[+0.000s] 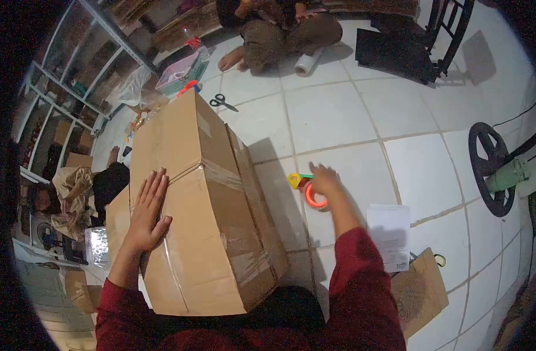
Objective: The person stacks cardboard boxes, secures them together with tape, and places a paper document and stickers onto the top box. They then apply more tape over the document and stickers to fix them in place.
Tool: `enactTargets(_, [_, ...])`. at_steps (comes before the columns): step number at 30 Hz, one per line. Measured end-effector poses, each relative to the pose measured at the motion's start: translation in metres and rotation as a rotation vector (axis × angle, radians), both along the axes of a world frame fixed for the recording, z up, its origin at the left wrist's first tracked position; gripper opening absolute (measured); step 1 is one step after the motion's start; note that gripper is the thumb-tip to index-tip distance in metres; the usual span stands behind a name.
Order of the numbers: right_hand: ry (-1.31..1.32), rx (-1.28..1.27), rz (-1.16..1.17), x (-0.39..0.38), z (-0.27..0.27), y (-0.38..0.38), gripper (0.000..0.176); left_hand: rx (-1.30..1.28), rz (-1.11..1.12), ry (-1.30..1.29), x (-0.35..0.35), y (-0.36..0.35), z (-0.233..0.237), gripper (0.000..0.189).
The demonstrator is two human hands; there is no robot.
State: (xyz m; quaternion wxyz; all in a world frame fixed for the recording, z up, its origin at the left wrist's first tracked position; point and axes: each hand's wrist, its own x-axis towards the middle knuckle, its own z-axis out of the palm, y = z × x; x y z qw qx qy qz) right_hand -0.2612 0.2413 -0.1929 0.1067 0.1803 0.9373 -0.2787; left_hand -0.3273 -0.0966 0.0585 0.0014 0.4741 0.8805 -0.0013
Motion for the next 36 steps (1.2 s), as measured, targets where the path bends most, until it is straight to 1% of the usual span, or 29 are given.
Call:
enactTargets(1, [0.181, 0.199, -0.050, -0.003, -0.003, -0.028, 0.062, 0.000, 0.000, 0.004, 0.001, 0.000, 0.000, 0.067])
enactTargets(3, [0.700, -0.742, 0.001, -0.010, 0.038, -0.085, 0.055, 0.000, 0.003, -0.008, 0.002, 0.001, 0.002, 0.067])
enactTargets(5, [0.366, -1.040, 0.160, -0.002, 0.097, -0.127, 0.053, 0.015, -0.002, -0.014, 0.000, 0.000, 0.000, 0.066])
enactTargets(6, [0.372, -1.050, 0.161, -0.004, 0.088, -0.138, 0.053, 0.040, -0.003, -0.032, 0.000, -0.001, -0.002, 0.066])
enactTargets(8, [0.743, -1.150, 0.113, -0.015, 0.049, -0.154, 0.058, 0.031, -0.004, -0.027, 0.001, -0.001, -0.002, 0.066])
enactTargets(9, [0.750, -1.149, 0.114, -0.017, 0.029, -0.158, 0.058, 0.034, -0.004, -0.024, 0.001, -0.001, -0.002, 0.066])
enactTargets(10, [0.698, -1.135, 0.070, -0.019, 0.009, -0.159, 0.059, 0.038, -0.006, -0.014, -0.001, -0.001, -0.002, 0.066])
enactTargets(12, [0.637, -1.115, 0.025, -0.014, 0.009, -0.156, 0.060, 0.028, -0.012, -0.006, -0.001, -0.003, -0.004, 0.066])
enactTargets(14, [0.507, -1.267, -0.102, -0.008, 0.014, -0.152, 0.059, 0.055, -0.005, -0.032, -0.001, 0.000, -0.004, 0.066])
enactTargets(15, [0.500, -1.269, -0.099, -0.006, -0.005, -0.154, 0.059, 0.069, 0.007, -0.061, 0.002, -0.001, -0.002, 0.066])
enactTargets(16, [0.386, -1.292, -0.142, -0.012, -0.041, -0.156, 0.053, 0.067, 0.010, -0.051, 0.004, -0.004, -0.004, 0.066])
enactTargets(17, [0.282, -1.314, -0.174, -0.017, -0.058, -0.155, 0.047, 0.017, 0.045, -0.006, 0.005, -0.006, -0.008, 0.067])
enactTargets(18, [0.317, -1.317, -0.141, -0.016, -0.039, -0.142, 0.047, -0.026, 0.082, 0.060, 0.000, -0.007, -0.009, 0.067])
enactTargets(19, [0.318, -0.912, -0.221, -0.008, -0.013, -0.127, 0.042, -0.028, 0.111, 0.058, 0.000, -0.007, -0.009, 0.067])
enactTargets(20, [0.314, -0.510, -0.291, 0.000, 0.002, -0.115, 0.040, -0.028, 0.156, 0.050, 0.003, -0.008, -0.011, 0.067])
enactTargets(21, [0.564, -0.261, -0.483, -0.004, -0.004, -0.103, 0.050, -0.020, 0.158, 0.049, 0.002, -0.008, -0.012, 0.066])
enactTargets(22, [0.661, -0.133, -0.493, 0.001, 0.002, -0.079, 0.060, -0.014, 0.157, 0.042, 0.001, -0.009, -0.013, 0.065])
enactTargets(23, [0.193, 0.038, -0.457, 0.012, 0.028, -0.065, 0.079, 0.004, 0.141, 0.029, 0.002, -0.011, -0.016, 0.066])
enactTargets(24, [0.251, 0.259, -0.414, 0.018, 0.000, -0.059, 0.073, 0.029, 0.110, 0.023, -0.004, -0.013, -0.017, 0.067])
enactTargets(25, [0.136, 0.162, -0.355, 0.027, 0.003, -0.059, 0.058, 0.055, 0.118, 0.057, -0.014, -0.020, -0.015, 0.067])
enactTargets(27, [0.121, 0.219, -0.367, 0.040, -0.027, -0.056, 0.037, 0.339, 0.045, -0.308, -0.022, -0.034, -0.020, 0.063])
enactTargets(28, [0.147, 0.176, -0.473, 0.051, -0.036, -0.057, 0.024, 0.383, 0.058, -0.305, -0.019, -0.038, -0.017, 0.063])
enactTargets(29, [0.136, 0.113, -0.505, 0.066, -0.023, -0.056, 0.026, 0.781, 0.119, -0.765, -0.014, -0.041, -0.015, 0.059])
enactTargets(30, [0.137, 0.148, -0.483, 0.077, -0.024, -0.047, 0.026, 1.179, 0.163, -1.233, -0.006, -0.047, -0.008, 0.055])
enactTargets(31, [0.263, 0.020, -0.634, 0.082, -0.020, -0.032, 0.029, 1.030, 0.199, -0.902, -0.003, -0.056, 0.004, 0.050])
enactTargets(32, [0.390, -0.116, -0.780, 0.083, -0.011, -0.023, 0.033, 1.065, 0.197, -0.901, 0.000, -0.063, 0.009, 0.050])
enactTargets(33, [0.438, -0.058, -0.775, 0.081, 0.015, -0.017, 0.037, 1.030, 0.144, -1.025, 0.002, -0.067, 0.009, 0.049])
enactTargets(34, [0.482, -0.001, -0.770, 0.081, 0.064, -0.018, 0.040, 0.987, 0.087, -1.150, 0.006, -0.070, 0.010, 0.049])
enactTargets(36, [0.903, -0.272, -0.500, 0.076, 0.164, -0.045, 0.047, 1.018, 0.108, -1.232, 0.020, -0.068, 0.022, 0.049])
